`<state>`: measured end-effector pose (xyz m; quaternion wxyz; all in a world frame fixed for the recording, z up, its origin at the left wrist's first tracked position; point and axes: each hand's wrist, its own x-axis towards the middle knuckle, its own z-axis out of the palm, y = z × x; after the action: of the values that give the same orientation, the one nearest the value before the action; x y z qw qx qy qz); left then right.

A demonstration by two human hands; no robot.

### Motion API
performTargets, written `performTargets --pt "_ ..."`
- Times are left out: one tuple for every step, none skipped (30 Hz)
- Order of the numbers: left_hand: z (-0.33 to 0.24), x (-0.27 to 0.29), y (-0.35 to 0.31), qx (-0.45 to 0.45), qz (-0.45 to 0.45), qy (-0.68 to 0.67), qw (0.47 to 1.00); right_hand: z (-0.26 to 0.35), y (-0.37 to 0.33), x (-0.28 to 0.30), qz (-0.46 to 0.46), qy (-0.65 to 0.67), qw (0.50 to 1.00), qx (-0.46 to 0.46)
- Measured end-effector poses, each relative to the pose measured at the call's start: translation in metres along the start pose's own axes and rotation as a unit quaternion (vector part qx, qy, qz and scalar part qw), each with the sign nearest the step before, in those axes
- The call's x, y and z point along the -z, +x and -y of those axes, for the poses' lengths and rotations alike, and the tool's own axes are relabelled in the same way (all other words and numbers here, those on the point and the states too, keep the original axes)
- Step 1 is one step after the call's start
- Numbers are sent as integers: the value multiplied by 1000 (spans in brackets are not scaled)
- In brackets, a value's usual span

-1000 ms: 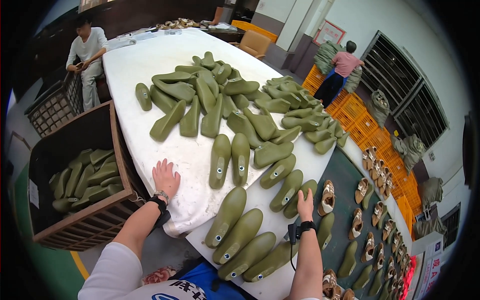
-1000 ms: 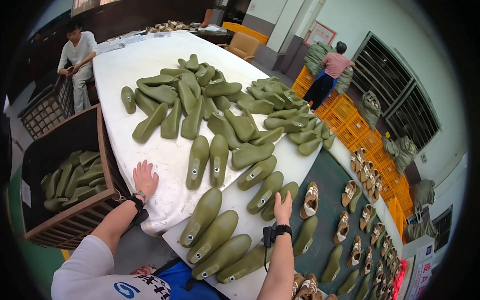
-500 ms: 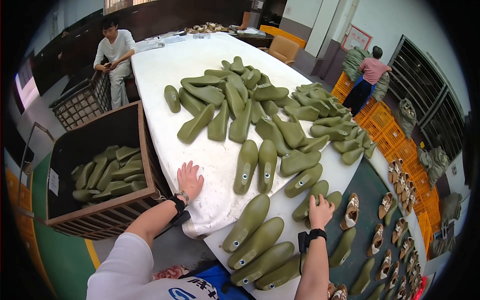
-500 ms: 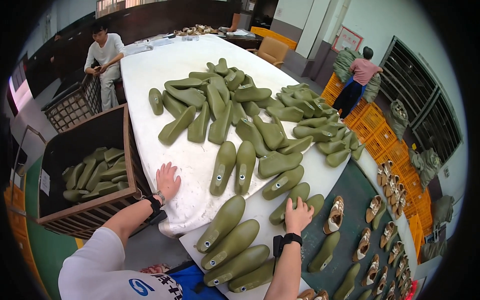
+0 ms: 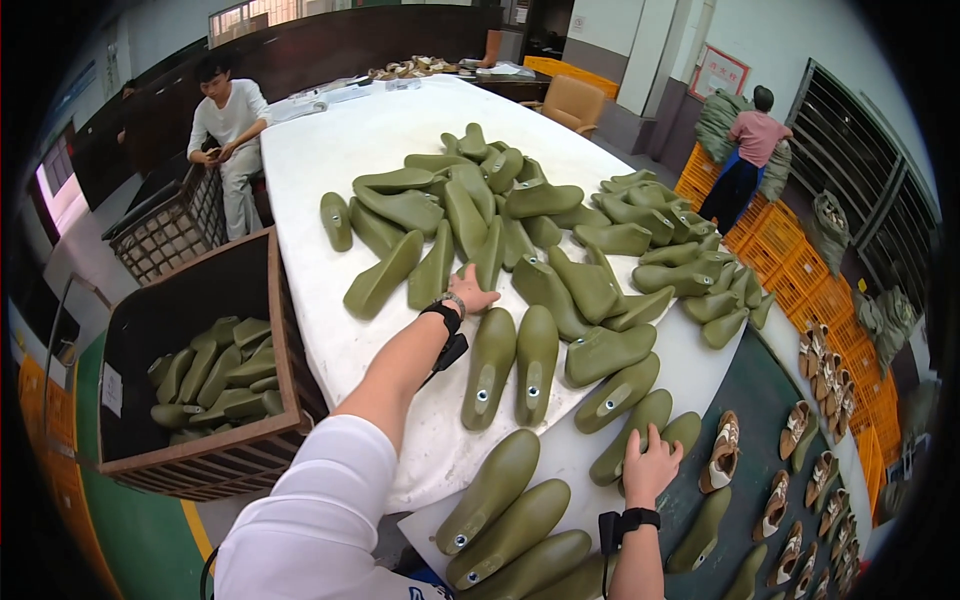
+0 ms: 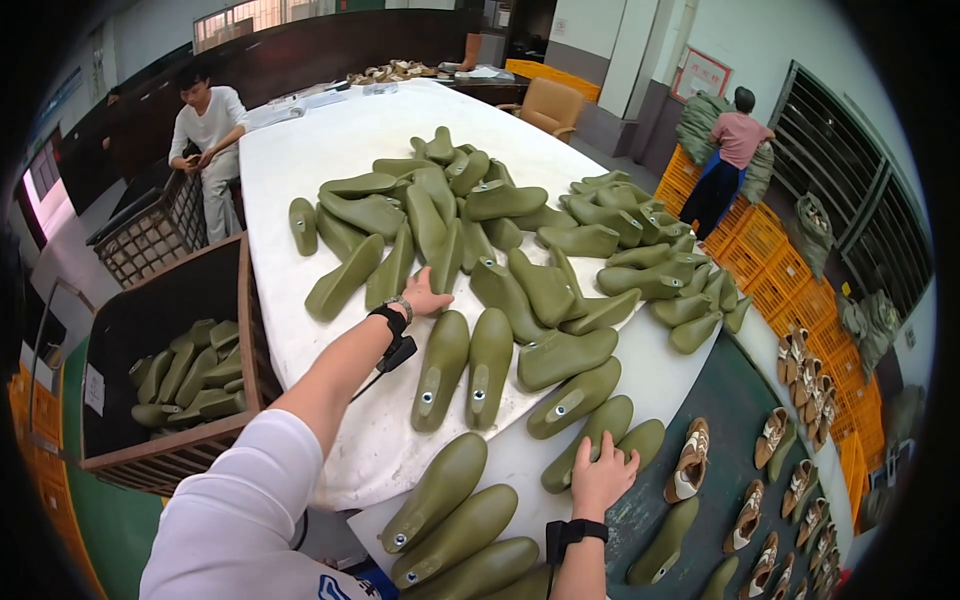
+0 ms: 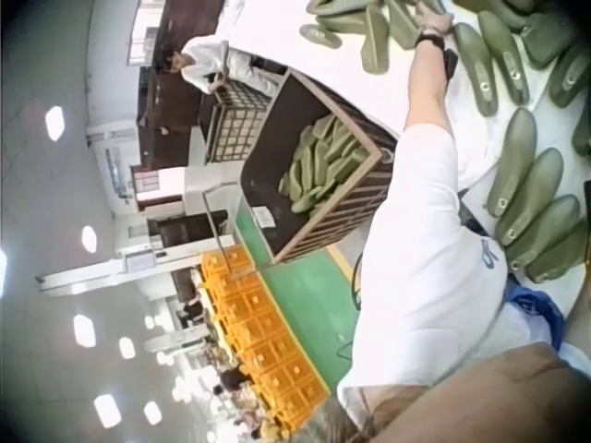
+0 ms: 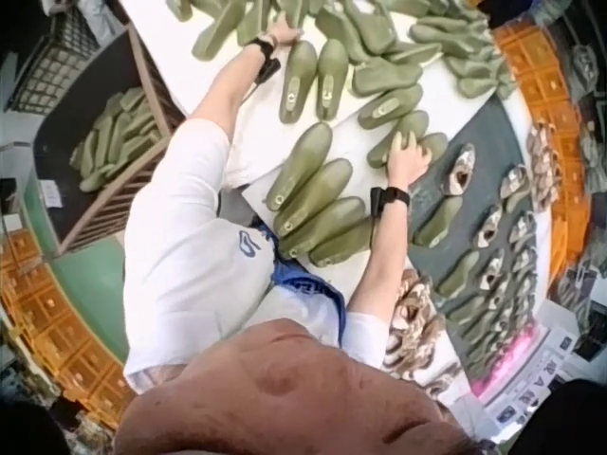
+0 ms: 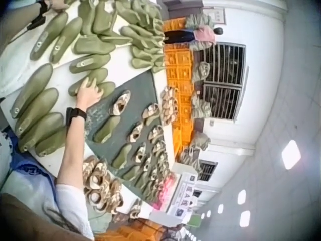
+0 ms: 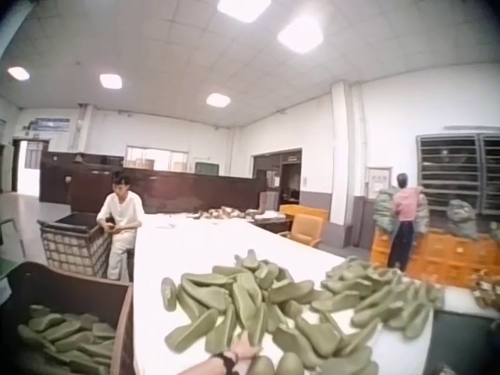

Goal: Organize green plastic shoe lasts and finished shoes on a workbench and conveyor belt in a shoe factory.

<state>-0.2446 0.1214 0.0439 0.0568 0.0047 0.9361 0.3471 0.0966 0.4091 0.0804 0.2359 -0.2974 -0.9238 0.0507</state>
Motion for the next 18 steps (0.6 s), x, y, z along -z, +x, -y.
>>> performTargets --pt "6 -6 12 34 3 -8 999 2 0 -1 3 5 1000 6" --pt "-12 -11 7 49 26 -35 998 -5 -1 2 3 -3 1000 0" --pt "-34 -17 5 69 29 -18 997 -11 0 3 -3 -8 1000 -8" --pt "-38 -14 6 102 20 4 995 -10 0 3 0 -7 1000 -11" --pt "-36 -11 7 103 22 8 994 -7 0 3 -6 -11 1000 -7" --pt "-32 -5 6 97 24 29 995 -5 -1 3 -11 -14 1000 -3" --pt "-27 1 7 91 25 49 994 -3 0 1 -8 -11 1000 -4" --pt "-30 8 1 90 28 52 994 -5 1 -1 -7 -11 1000 -3" --pt "-30 17 -5 21 49 84 995 -6 2 -2 -6 -11 1000 -1" --pt "-29 31 -18 -44 70 118 990 -7 1 -2 -1 -9 1000 -3" --pt "-26 44 -33 -95 35 159 982 -6 2 -1 -1 -14 1000 -5" --pt "-47 59 -69 -103 22 219 970 -11 4 -1 -3 -25 1000 -11" --pt "-46 75 -96 -157 -19 313 937 -10 4 0 -2 -29 1000 -6" --pt "-38 84 -119 -207 -59 403 890 -8 4 0 1 -21 1000 -1" --pt "-24 83 -141 -259 -111 447 849 -8 4 -1 0 -24 1000 -1" --pt "-9 80 -163 -308 -162 488 800 -7 5 -2 -1 -26 1000 -2" --pt "5 74 -184 -336 -144 467 805 -7 5 -1 1 -24 1000 0" --pt "15 71 -202 -361 -126 446 809 -6 5 -1 3 -20 1000 3"
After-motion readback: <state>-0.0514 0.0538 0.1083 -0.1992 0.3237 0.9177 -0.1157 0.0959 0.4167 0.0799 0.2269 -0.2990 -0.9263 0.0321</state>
